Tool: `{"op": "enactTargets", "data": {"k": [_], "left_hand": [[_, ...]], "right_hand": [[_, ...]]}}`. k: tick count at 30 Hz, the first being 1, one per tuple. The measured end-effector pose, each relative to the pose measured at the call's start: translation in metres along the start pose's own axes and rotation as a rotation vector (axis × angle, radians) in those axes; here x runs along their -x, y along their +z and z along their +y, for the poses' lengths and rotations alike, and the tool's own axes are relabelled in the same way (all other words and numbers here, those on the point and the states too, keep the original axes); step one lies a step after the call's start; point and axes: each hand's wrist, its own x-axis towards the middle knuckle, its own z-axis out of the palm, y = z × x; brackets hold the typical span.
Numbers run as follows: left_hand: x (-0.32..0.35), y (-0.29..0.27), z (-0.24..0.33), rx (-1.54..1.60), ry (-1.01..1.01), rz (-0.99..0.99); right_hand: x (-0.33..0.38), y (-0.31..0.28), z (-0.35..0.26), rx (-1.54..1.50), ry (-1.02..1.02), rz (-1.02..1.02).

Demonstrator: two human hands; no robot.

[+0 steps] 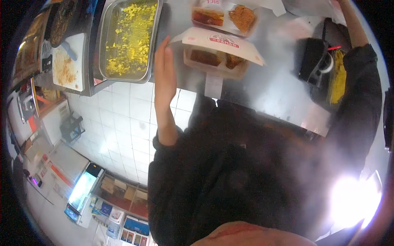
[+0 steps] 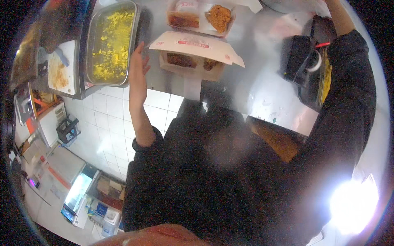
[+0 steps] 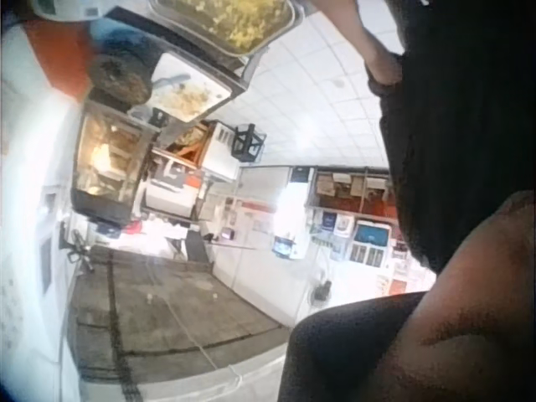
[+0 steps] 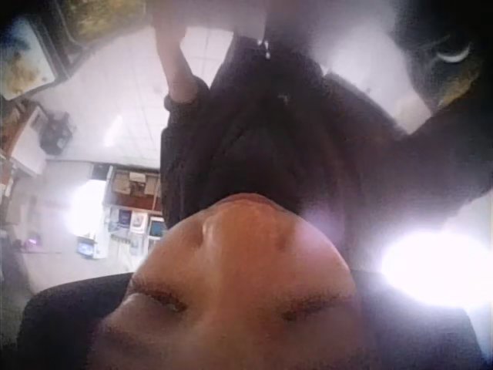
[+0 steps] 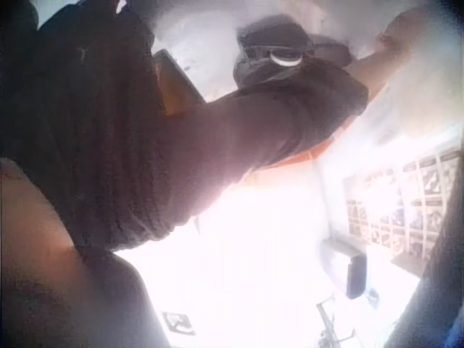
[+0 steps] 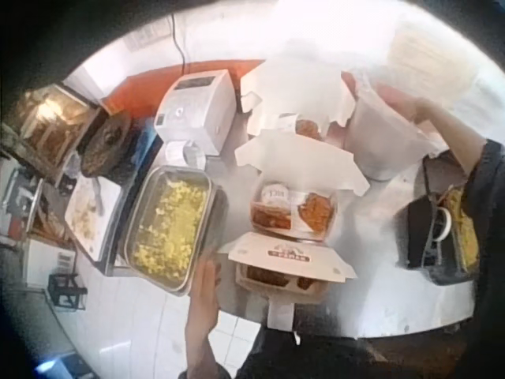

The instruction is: The person prepares a food box by adding items, closes the box, places it in a plastic bag along with other food boxes and a small container, and then scoops ice from a freezer into a plastic cup.

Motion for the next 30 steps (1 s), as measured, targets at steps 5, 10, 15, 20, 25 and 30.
{"op": "enactTargets", "data": {"k": [5, 10, 15, 20, 25, 30], "left_hand": [[0.028, -0.001, 0.01, 0.219, -0.144, 0.055], [0.028, -0.001, 0.014, 0.234, -0.134, 0.091], [0.011, -0.014, 0.029, 0.165, -0.015, 0.136], [-0.011, -0.018, 0.047, 0.172, 0.174, 0.188], [-0.04, -0.006, 0.076, 0.123, 0.38, 0.103], [-0.041, 0.002, 0.078, 0.124, 0.386, 0.031]], "right_hand": [[-0.023, 0.026, 0.018, 0.186, -0.008, -0.168], [-0.025, 0.022, 0.029, 0.245, -0.006, -0.201], [-0.021, -0.009, 0.042, 0.174, 0.029, -0.105], [0.029, -0.061, -0.015, -0.209, -0.017, 0.106], [0.03, -0.066, 0.021, 0.068, -0.261, 0.13], [0.044, -0.039, -0.002, 0.339, -0.187, 0.175]]}}
